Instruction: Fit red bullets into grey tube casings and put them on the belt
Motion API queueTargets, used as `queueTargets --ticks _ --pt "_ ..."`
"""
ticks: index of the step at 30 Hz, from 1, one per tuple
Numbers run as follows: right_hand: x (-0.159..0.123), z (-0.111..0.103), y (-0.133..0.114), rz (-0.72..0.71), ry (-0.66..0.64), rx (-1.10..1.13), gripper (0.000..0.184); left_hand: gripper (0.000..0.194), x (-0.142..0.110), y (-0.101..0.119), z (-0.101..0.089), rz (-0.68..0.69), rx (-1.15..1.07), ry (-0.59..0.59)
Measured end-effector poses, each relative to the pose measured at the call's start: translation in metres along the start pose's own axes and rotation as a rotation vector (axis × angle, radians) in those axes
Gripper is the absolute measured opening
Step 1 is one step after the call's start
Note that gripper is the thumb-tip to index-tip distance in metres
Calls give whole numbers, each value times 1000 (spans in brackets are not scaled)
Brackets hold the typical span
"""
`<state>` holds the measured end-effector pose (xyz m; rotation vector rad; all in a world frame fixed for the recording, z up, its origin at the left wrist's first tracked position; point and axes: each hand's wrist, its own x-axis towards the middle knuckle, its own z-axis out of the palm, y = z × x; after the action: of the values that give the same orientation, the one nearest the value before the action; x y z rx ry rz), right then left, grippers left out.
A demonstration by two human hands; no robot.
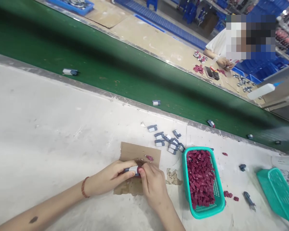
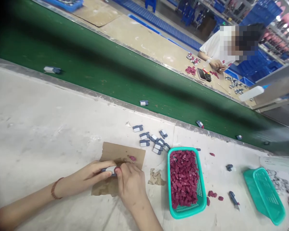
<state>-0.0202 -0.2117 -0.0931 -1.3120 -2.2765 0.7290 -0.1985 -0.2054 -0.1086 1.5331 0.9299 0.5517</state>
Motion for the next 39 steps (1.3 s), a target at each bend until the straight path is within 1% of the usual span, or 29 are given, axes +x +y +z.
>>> queueTargets --ticks 2,4,6,7,8,9,10,12,15,18,20,22,25,28,31,33,35,37,39 --pt "-7 -15 4 37 -3 42 44 28 3 6 0 25 43 31" --pt "-19 -38 15 106 68 83 38 27 9 10 -5 46 95 106" --pt "-35 -64 30 234 217 43 31 28 20 11 -18 36 141 224" --pt "-44 -75 40 318 299 -24 27 29 28 11 -26 17 166 293" --pt "-52 -85 49 393 350 -103 23 31 38 11 -36 -4 203 366" --pt "-60 -93 58 457 359 -173 21 34 49 10 -47 -26 257 441" --pt "-66 -98 67 495 350 -224 20 37 62 9 -57 -45 328 512" --pt "-74 -100 79 525 297 -291 21 41 91 7 -78 -45 510 621" --pt "-75 -93 89 519 264 -345 21 40 134 1 -101 -20 631 669" --pt "-75 -90 91 532 302 -298 22 35 168 -3 -110 2 711 676" --pt "-76 -93 91 540 347 -179 22 35 184 -3 -108 31 757 676" --pt "-79 -97 90 556 396 12 21 38 199 -1 -100 79 785 653" --pt "-84 -101 87 592 474 375 23 42 221 6 -79 158 783 557" --pt "-87 -98 82 623 553 670 25 43 244 11 -55 191 728 457" --pt "-89 -91 78 628 639 889 28 29 260 15 -35 181 631 416" --pt "-88 -87 74 619 712 1008 27 19 266 18 -26 166 541 415" --pt "-86 -85 69 620 756 1110 23 17 266 22 -23 147 428 426" --pt "-82 -84 63 632 754 1192 23 18 261 26 -23 116 291 441" --pt "-77 -83 58 643 716 1229 28 21 246 30 -25 62 132 439"
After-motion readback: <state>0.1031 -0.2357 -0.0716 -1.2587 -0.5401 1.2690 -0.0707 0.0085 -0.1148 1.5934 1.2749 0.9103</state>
